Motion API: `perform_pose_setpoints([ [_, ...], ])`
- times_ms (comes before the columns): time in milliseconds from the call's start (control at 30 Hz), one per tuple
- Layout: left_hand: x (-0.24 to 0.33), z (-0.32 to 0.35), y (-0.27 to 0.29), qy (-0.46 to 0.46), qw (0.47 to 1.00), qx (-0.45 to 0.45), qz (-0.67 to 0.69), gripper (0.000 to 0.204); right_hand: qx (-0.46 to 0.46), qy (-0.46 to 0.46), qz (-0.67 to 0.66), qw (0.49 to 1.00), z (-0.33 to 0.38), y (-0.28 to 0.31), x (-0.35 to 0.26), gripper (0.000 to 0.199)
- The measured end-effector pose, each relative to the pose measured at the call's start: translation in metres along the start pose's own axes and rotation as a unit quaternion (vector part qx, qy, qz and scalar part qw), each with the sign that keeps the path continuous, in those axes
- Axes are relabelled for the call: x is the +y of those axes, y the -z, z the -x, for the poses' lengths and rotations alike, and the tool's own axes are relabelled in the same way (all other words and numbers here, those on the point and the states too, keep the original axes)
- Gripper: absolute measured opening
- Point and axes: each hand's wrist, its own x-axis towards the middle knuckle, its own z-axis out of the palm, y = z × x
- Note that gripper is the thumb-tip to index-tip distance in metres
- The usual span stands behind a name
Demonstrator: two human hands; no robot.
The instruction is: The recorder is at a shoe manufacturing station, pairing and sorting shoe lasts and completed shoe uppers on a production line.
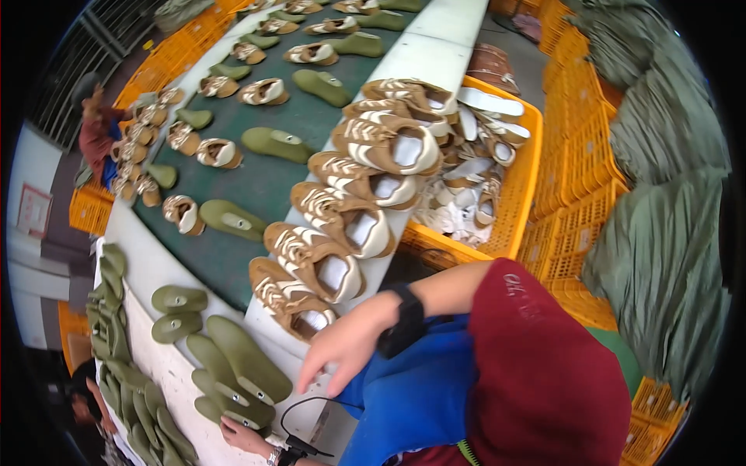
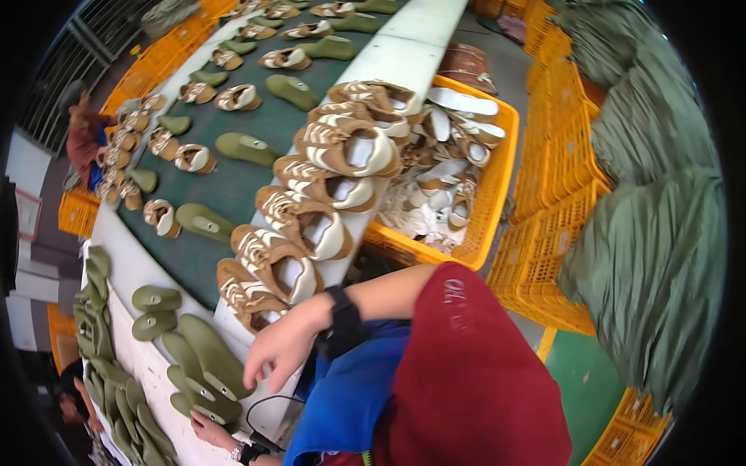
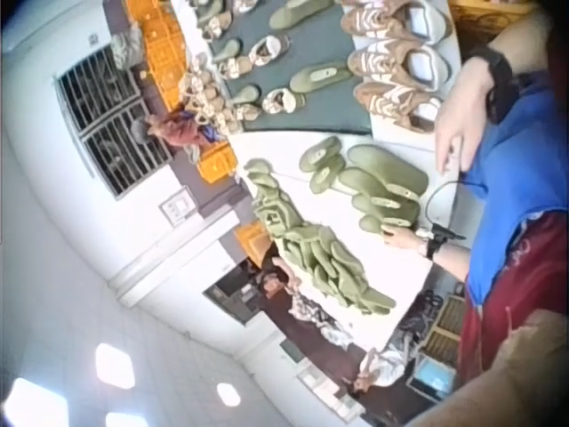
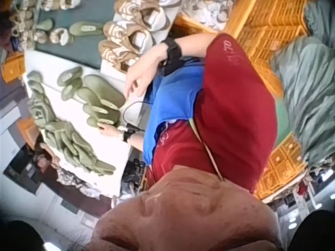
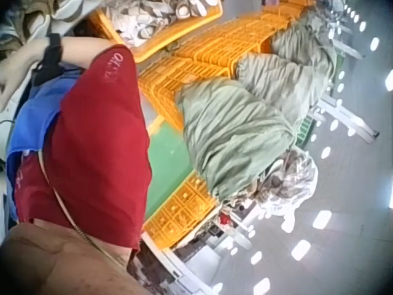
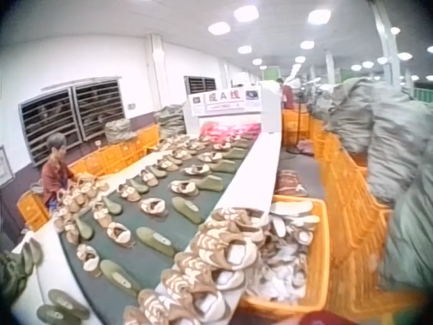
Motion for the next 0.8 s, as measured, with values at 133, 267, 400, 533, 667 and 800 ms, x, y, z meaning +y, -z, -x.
perform_pose_setpoints([
  [133, -0.007, -0.001, 0.002, -0.028, 0.999, 0.016, 0.021, 0.049, 0.129, -0.151, -0.106, 0.974, 0.135, 0.026, -0.003, 0.036],
  [267, -0.033, -0.007, 0.003, -0.249, 0.924, 0.093, -0.275, 0.032, 0.321, -0.399, -0.251, 0.821, 0.288, 0.024, 0.042, 0.030],
  [400, -0.013, -0.009, -0.019, -0.295, 0.884, 0.065, -0.358, 0.035, 0.330, -0.572, 0.025, 0.750, 0.463, -0.002, 0.200, 0.026],
  [533, 0.015, 0.002, -0.027, -0.311, 0.874, 0.067, -0.367, 0.036, 0.251, -0.766, 0.151, 0.573, 0.459, 0.001, 0.278, 0.029],
  [667, 0.030, 0.010, -0.031, -0.319, 0.866, 0.067, -0.379, 0.036, 0.401, -0.797, 0.049, 0.448, 0.458, -0.016, 0.316, 0.038],
  [800, 0.038, 0.025, -0.036, -0.328, 0.864, 0.048, -0.380, 0.036, 0.375, -0.801, 0.084, 0.460, 0.502, -0.052, 0.359, 0.034],
])
